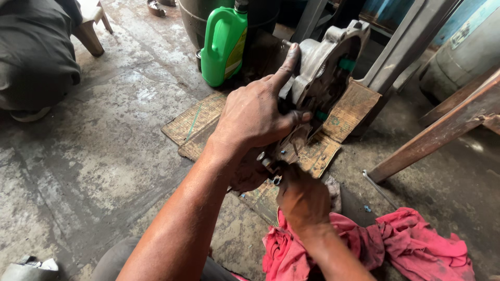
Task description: The person cleans the inside of a disassembled engine casing using a red cloth and a small metal tool. They wipe the surfaces and scrape out debris from the internal cavities and bearing areas.
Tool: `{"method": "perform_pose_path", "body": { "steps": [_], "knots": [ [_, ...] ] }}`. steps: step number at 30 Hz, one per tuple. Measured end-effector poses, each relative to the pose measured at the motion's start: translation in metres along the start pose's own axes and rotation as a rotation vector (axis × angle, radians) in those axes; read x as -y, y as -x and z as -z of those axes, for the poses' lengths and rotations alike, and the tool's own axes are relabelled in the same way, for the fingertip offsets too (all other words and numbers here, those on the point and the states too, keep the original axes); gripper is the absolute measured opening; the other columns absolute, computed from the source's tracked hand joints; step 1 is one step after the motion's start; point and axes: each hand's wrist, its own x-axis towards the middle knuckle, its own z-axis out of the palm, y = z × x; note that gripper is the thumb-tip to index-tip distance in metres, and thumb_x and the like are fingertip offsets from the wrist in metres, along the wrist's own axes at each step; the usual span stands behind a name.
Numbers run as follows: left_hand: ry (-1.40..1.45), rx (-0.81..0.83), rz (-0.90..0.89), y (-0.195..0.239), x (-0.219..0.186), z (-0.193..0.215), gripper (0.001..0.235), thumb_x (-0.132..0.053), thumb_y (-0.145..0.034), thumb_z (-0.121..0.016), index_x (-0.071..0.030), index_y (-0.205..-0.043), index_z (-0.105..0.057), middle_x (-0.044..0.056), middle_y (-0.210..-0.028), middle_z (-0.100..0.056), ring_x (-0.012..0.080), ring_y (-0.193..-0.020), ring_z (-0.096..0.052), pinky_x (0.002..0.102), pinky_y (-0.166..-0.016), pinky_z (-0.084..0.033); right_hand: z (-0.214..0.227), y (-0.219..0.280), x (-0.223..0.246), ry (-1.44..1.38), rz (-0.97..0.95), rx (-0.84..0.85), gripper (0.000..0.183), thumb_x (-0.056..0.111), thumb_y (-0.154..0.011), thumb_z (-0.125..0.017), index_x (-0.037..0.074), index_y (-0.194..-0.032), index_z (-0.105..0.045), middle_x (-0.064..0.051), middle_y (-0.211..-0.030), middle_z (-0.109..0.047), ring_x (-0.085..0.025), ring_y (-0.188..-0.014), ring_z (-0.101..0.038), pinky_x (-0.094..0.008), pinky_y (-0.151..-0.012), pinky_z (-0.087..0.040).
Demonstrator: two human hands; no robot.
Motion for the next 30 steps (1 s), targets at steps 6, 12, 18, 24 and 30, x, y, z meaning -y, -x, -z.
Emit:
{"method": "perform_pose_path", "body": {
  "steps": [6,12,18,24,30],
  "knots": [
    [-0.003,-0.008,-0.007,-0.001,0.003,-0.001,0.114,-0.055,-0.076,-0.084,-0.023,-0.163,-0.016,0.019,-0.126,-0.071,0.0416,-0.105,-0.070,0.050,-0.087,-0.056,-0.008,0.002,-0.005,-0.017,-0.061,0.048,0.029,0.009,-0.089,-0.061,0.015,-0.114,-0.074,-0.013,-0.085,-0.074,-0.033,-0.069,-0.073,-0.045,-0.061,-0.059],
    [-0.090,0.089,0.086,-0.004,0.003,-0.001,0.114,-0.051,-0.078,-0.080,-0.024,-0.164,-0.010,0.019,-0.126,-0.068,0.0388,-0.102,-0.071,0.047,-0.088,-0.056,-0.007,-0.004,0.001,-0.142,-0.158,0.034,0.028,0.008,-0.086,-0.062,0.015,-0.110,-0.074,-0.014,-0.095,-0.076,-0.037,-0.078,-0.073,-0.046,-0.067,-0.060],
    [-0.056,0.015,-0.015,-0.006,0.010,0.003,0.111,-0.052,-0.079,-0.082,-0.028,-0.162,-0.013,0.018,-0.123,-0.071,0.0398,-0.106,-0.071,0.049,-0.086,-0.056,-0.001,-0.021,0.000,-0.284,-0.051,-0.003,0.026,0.006,-0.086,-0.059,0.016,-0.105,-0.075,-0.011,-0.096,-0.078,-0.035,-0.082,-0.074,-0.044,-0.070,-0.059],
    [-0.031,0.063,0.089,-0.007,0.005,0.005,0.114,-0.056,-0.076,-0.083,-0.032,-0.163,-0.013,0.018,-0.123,-0.072,0.0404,-0.107,-0.070,0.049,-0.088,-0.056,-0.004,-0.018,0.000,-0.253,-0.095,-0.100,0.022,0.008,-0.088,-0.062,0.013,-0.106,-0.074,-0.015,-0.092,-0.075,-0.037,-0.079,-0.073,-0.045,-0.068,-0.059],
    [0.014,0.007,0.025,-0.006,0.006,0.003,0.112,-0.055,-0.078,-0.083,-0.033,-0.163,-0.014,0.017,-0.129,-0.072,0.0390,-0.114,-0.070,0.048,-0.095,-0.055,-0.029,-0.005,-0.042,-0.194,-0.370,-0.052,0.016,0.011,-0.087,-0.069,0.009,-0.101,-0.076,-0.016,-0.089,-0.076,-0.038,-0.083,-0.070,-0.045,-0.069,-0.055]
  ]
}}
